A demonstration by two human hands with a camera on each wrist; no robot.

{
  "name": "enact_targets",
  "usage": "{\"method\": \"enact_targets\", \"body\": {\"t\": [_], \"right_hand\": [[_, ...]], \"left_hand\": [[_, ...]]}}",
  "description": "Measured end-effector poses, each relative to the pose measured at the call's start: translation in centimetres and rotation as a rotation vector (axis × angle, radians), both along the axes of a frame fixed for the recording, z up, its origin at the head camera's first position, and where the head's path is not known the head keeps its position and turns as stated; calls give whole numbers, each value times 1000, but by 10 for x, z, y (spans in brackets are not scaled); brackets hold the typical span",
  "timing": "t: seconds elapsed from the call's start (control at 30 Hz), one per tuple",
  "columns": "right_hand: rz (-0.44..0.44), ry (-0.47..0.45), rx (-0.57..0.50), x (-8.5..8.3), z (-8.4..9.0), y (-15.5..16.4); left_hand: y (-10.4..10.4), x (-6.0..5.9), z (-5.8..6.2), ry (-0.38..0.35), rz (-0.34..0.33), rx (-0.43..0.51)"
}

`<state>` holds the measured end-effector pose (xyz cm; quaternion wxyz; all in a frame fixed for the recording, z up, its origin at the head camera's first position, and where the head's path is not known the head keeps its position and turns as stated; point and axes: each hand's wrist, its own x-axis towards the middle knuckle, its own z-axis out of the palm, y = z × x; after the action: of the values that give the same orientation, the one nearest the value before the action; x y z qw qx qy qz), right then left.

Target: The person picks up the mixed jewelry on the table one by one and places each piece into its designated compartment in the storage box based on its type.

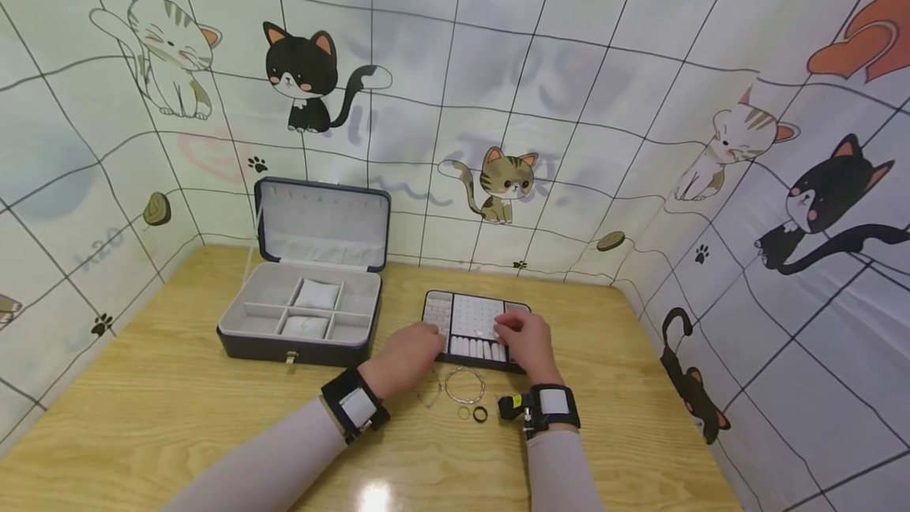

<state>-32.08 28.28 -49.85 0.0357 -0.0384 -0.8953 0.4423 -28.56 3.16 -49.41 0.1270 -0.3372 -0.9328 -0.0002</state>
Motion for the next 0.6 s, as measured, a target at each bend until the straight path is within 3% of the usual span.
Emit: {"method": "enact_targets", "body": {"t": [0.33,0.6], "right_hand": [[18,-47,-147,-2,-1,5],[26,-65,-188,-4,-2,6]], "left_hand": [[1,-1,0,-10,18,-2],[1,0,2,-29,17,2]]}}
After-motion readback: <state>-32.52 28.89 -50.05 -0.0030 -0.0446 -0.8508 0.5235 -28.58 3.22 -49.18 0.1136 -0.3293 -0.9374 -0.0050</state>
